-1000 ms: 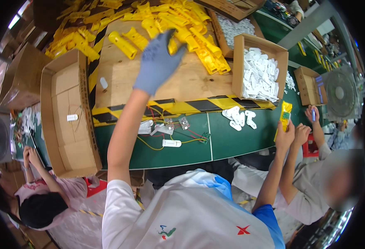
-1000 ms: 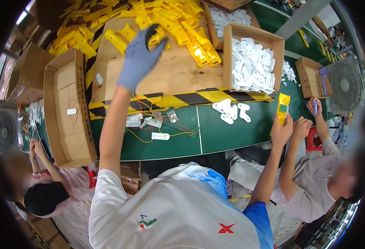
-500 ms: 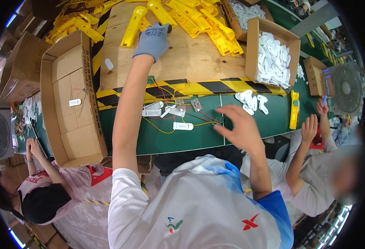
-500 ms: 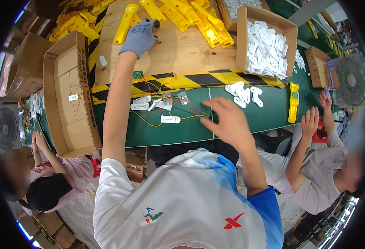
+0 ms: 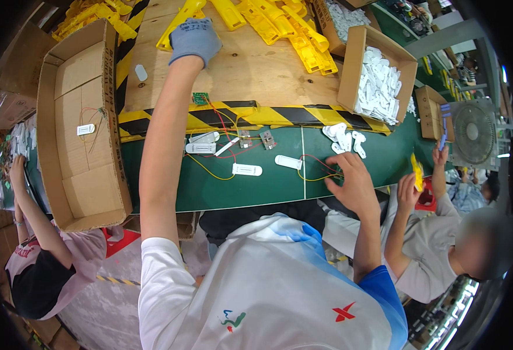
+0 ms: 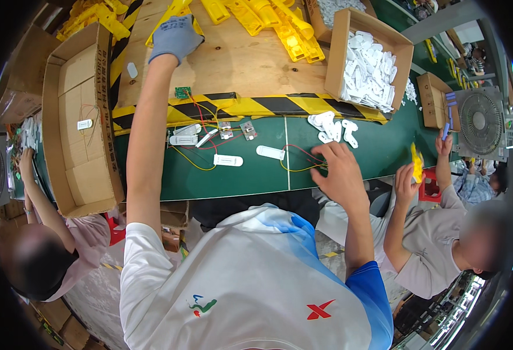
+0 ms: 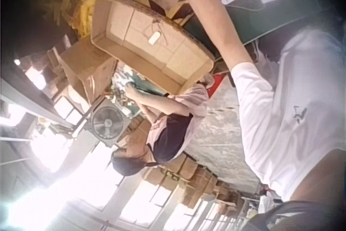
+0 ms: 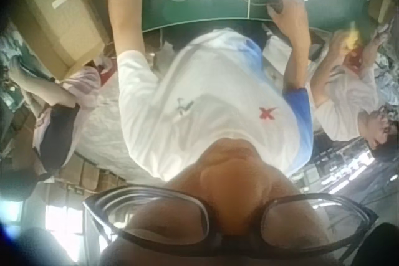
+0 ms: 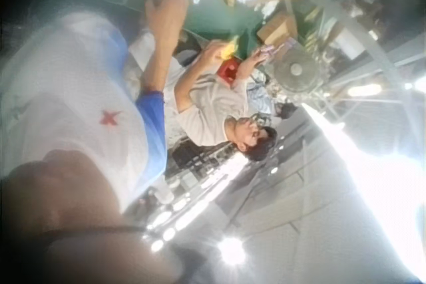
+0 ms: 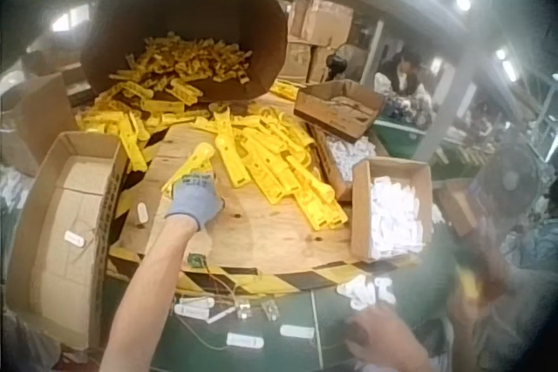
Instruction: Manually assembling yellow plastic housings with circuit boards and white covers on a factory line.
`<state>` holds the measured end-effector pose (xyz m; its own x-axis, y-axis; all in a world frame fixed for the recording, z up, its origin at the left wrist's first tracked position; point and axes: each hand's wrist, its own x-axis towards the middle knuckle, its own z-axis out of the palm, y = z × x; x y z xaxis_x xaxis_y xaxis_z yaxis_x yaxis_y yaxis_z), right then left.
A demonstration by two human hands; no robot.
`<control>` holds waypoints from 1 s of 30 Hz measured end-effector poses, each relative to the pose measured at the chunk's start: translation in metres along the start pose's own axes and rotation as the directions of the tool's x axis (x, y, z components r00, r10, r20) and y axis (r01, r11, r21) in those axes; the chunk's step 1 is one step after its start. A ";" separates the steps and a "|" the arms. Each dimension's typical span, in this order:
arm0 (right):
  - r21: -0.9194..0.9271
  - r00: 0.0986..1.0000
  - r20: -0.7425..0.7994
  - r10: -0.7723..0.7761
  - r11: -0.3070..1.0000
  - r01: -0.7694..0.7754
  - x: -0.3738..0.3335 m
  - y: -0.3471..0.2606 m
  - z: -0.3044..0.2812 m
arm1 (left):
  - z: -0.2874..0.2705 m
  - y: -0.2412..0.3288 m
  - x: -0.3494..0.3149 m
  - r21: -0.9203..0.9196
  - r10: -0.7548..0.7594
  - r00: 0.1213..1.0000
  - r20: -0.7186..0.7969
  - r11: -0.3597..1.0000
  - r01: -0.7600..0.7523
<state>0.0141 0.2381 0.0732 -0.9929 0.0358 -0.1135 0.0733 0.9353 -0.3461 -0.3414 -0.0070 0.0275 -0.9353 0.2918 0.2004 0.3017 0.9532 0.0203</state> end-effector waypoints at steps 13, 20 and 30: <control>0.102 0.984 -0.075 -0.159 0.981 0.167 0.031 -0.028 0.028 | -0.093 -0.023 -0.019 -0.678 0.130 0.992 0.002 0.729 -0.094; 0.604 0.966 -0.254 -0.042 0.773 0.193 0.063 -0.029 -0.030 | -0.125 -0.002 -0.036 -0.927 0.314 0.942 -0.118 0.305 -0.218; 0.663 0.876 -0.481 0.016 0.661 0.352 0.124 -0.053 -0.121 | -0.158 0.051 -0.078 -0.544 0.349 0.867 -0.356 0.676 -0.496</control>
<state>-0.1245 0.2359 0.1899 -0.9142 0.2156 0.3432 -0.2388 0.3978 -0.8859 -0.2235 0.0062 0.1680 -0.6393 0.5574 0.5297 0.7689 0.4567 0.4474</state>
